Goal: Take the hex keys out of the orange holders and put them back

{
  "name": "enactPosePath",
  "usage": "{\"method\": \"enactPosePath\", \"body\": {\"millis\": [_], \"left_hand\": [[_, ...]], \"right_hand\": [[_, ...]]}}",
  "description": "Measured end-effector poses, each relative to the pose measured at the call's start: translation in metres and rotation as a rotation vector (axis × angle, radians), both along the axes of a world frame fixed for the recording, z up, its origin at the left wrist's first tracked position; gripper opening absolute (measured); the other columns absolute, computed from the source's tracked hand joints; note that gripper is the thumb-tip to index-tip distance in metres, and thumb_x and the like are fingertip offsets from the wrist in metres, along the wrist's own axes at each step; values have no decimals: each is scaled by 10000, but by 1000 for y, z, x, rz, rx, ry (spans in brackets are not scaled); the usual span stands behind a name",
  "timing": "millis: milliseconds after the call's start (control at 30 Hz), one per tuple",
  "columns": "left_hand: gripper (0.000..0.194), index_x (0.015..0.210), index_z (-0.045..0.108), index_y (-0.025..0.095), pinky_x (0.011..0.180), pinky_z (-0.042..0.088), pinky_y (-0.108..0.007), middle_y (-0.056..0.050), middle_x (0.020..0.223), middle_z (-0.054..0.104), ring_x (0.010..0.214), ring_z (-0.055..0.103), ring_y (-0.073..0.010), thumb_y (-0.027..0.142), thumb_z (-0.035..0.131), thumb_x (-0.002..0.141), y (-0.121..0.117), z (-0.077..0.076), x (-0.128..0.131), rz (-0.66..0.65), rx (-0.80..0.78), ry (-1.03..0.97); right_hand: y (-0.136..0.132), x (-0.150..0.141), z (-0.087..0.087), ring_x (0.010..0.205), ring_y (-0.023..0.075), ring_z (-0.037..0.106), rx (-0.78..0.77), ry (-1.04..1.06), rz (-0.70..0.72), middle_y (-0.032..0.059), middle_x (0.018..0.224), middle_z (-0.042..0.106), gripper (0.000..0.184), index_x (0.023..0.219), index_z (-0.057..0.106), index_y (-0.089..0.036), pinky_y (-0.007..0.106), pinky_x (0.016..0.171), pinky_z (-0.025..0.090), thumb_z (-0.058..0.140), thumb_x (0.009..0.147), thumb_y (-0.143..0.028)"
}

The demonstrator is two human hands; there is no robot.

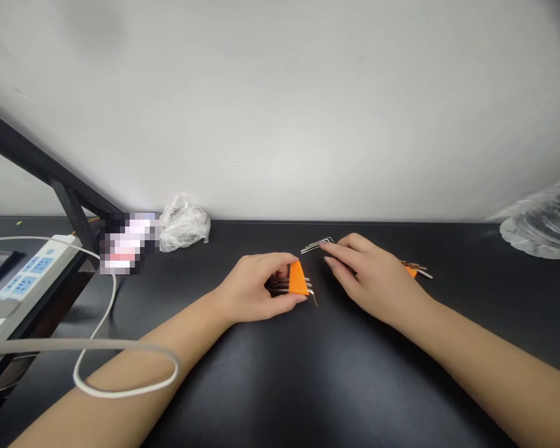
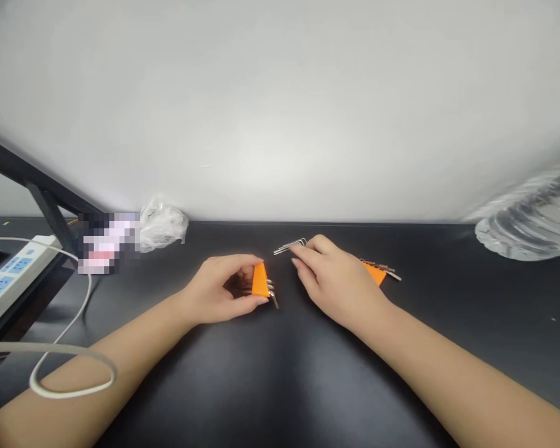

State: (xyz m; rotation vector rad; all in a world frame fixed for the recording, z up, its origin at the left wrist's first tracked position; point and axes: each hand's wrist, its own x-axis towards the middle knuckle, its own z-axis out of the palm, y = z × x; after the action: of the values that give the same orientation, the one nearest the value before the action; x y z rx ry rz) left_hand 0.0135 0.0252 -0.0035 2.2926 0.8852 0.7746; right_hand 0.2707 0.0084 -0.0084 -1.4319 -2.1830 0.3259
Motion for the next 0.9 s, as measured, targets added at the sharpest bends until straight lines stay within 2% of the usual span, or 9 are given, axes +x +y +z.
{"method": "enactPosePath", "body": {"millis": [100,200,300,467,667,800,900], "left_hand": [[432,1208,609,216,698,519,-245,20,809,637,685,587,-112,385,737,832,1,-1,0,24,11,37],[443,1216,606,221,700,518,-245,23,816,645,704,606,-120,387,739,828,1,0,0,22,12,76],[458,1223,603,216,704,515,-243,24,820,652,720,617,-123,398,743,827,2,1,0,15,22,96],[453,1221,610,216,715,518,-251,16,831,668,727,631,-128,427,729,838,2,2,-1,19,22,118],[457,1224,614,217,720,526,-253,10,849,684,745,647,-134,431,729,837,3,1,-1,14,29,126],[461,1220,614,211,718,523,-251,13,844,682,740,644,-132,434,734,835,3,1,-1,17,39,133],[451,1212,615,213,717,519,-250,19,837,682,735,643,-129,429,734,834,3,1,-1,20,44,136]], "right_hand": [[3,4,-9,739,178,639,10,-233,-48,94,1077,661,392,1342,652,-213,315,640,509,461,1004,-266],[4,4,-11,685,168,621,-10,-323,-88,83,1011,651,410,1353,645,-188,303,585,478,457,994,-249],[4,4,-8,694,174,627,-8,-316,-97,80,974,653,376,1285,676,-170,305,602,476,457,989,-245],[8,8,-9,752,186,643,34,-202,-103,70,990,673,236,1038,721,-195,321,696,502,500,979,-254],[11,11,-15,773,190,654,50,-159,-78,68,1014,689,232,1051,730,-217,330,717,514,512,980,-252],[10,11,-12,763,190,655,34,-175,-83,67,992,692,209,994,733,-213,331,716,515,531,968,-260],[10,11,-11,764,189,657,12,-183,-88,64,1009,692,204,1024,734,-216,328,705,513,549,957,-271]]}}
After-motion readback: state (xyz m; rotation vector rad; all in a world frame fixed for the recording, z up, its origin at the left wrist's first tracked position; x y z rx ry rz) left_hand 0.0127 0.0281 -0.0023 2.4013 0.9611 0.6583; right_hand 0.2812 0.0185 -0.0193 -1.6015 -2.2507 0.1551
